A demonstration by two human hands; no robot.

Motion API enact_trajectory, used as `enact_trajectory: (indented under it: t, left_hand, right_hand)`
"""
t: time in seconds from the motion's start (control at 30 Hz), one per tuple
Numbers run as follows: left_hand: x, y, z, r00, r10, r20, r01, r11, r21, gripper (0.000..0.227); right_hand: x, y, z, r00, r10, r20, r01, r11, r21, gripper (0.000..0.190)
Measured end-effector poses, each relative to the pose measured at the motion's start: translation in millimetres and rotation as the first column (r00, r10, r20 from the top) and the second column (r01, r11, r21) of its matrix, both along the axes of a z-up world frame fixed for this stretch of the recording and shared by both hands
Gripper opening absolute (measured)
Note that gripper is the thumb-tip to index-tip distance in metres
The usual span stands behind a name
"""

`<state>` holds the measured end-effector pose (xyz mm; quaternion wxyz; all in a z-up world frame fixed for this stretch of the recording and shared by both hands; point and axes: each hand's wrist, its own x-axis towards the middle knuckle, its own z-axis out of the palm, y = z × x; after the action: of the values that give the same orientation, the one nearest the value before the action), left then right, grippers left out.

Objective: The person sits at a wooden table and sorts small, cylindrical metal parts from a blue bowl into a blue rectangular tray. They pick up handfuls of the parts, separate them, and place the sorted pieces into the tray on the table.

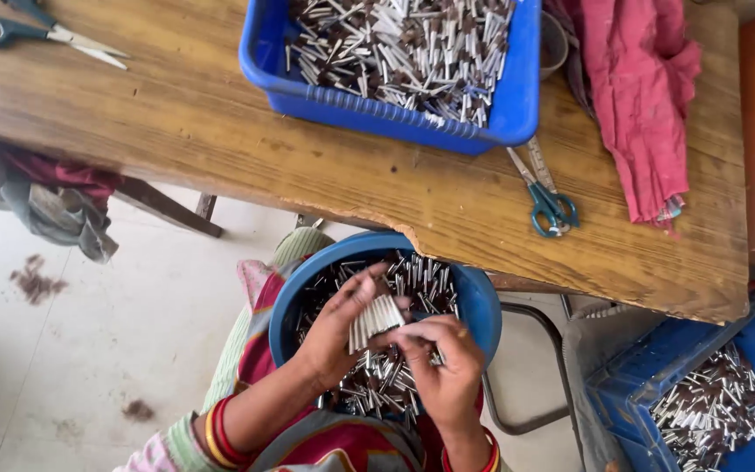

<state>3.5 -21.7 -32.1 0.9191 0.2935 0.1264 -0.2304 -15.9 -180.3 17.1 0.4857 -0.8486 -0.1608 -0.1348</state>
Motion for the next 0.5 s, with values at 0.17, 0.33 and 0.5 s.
enact_trajectory:
  t: [0.17,0.33,0.5]
  left_hand:
    - [-5.0,-13.5,5.5,0.989,0.145,-0.033,-0.148,0.983,-0.112,0.069]
    - [-11.4,-23.8,4.7,0.966,0.255,-0.043,-0.259,0.954,-0.15,0.071]
    - [-9.7,-18.7,-1.6,0.96,0.215,-0.181,-0.232,0.97,-0.077,0.062]
  right_hand:
    - [-1.6,26.1,11.3,0.976,-0.01,-0.216,-0.018,0.992,-0.127,0.024]
    - [3.5,28.5,11.4,0.952,-0.027,-0.305,-0.038,0.978,-0.205,0.02]
    - [4.0,11.4,-10.6,0.927,-0.038,-0.373,0.047,0.999,0.017,0.014]
